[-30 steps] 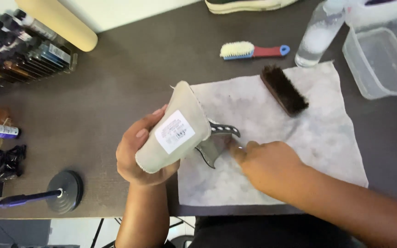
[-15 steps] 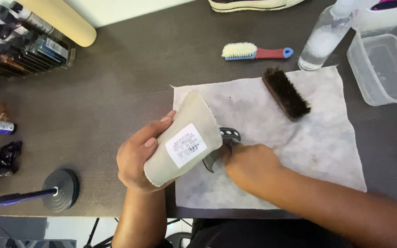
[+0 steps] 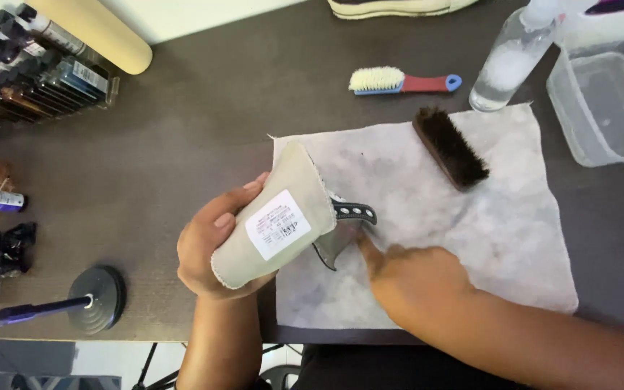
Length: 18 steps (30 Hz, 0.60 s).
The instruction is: The person cleans a black high-top sneaker by spraying a liquid cleaner onto the upper and then scrubbing with a toothbrush. The person repeatedly scrubs the same areas of the shoe's upper and eyelets, then wipes the surface with a cloth.
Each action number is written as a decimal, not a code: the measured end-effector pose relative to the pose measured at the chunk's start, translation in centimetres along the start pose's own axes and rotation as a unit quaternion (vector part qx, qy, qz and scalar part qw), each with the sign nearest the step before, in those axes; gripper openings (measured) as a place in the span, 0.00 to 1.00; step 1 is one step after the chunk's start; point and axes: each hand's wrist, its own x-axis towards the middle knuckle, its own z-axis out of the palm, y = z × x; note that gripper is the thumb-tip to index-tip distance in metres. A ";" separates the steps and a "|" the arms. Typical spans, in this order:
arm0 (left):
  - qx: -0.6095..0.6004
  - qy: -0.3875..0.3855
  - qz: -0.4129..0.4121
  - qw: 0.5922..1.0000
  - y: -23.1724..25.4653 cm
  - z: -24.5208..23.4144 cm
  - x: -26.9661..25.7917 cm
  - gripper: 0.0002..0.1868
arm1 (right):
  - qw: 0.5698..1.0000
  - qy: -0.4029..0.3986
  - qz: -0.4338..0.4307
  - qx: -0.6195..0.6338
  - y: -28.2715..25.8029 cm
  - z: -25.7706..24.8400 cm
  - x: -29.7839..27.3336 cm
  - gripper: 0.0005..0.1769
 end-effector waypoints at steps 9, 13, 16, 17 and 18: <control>-0.102 -0.082 -0.061 0.990 0.3 -1.4 0.6 0.26 | 0.997 0.031 -0.031 -0.066 0.0 1.4 0.5 0.52; -0.072 -0.086 -0.066 0.992 0.8 -1.2 0.5 0.24 | 0.975 0.202 -0.081 0.049 -0.8 0.8 3.1 0.40; -0.065 -0.074 -0.022 0.995 0.3 -0.6 1.1 0.25 | 0.996 0.061 -0.038 0.061 -1.5 -0.8 3.1 0.30; -0.056 -0.069 -0.014 0.996 0.4 -0.7 1.1 0.25 | 0.999 0.018 -0.041 0.023 -1.4 -0.5 2.0 0.38; -0.048 -0.063 -0.007 0.997 0.4 -0.8 1.2 0.24 | 0.999 -0.024 -0.044 -0.016 -1.3 -0.3 1.0 0.48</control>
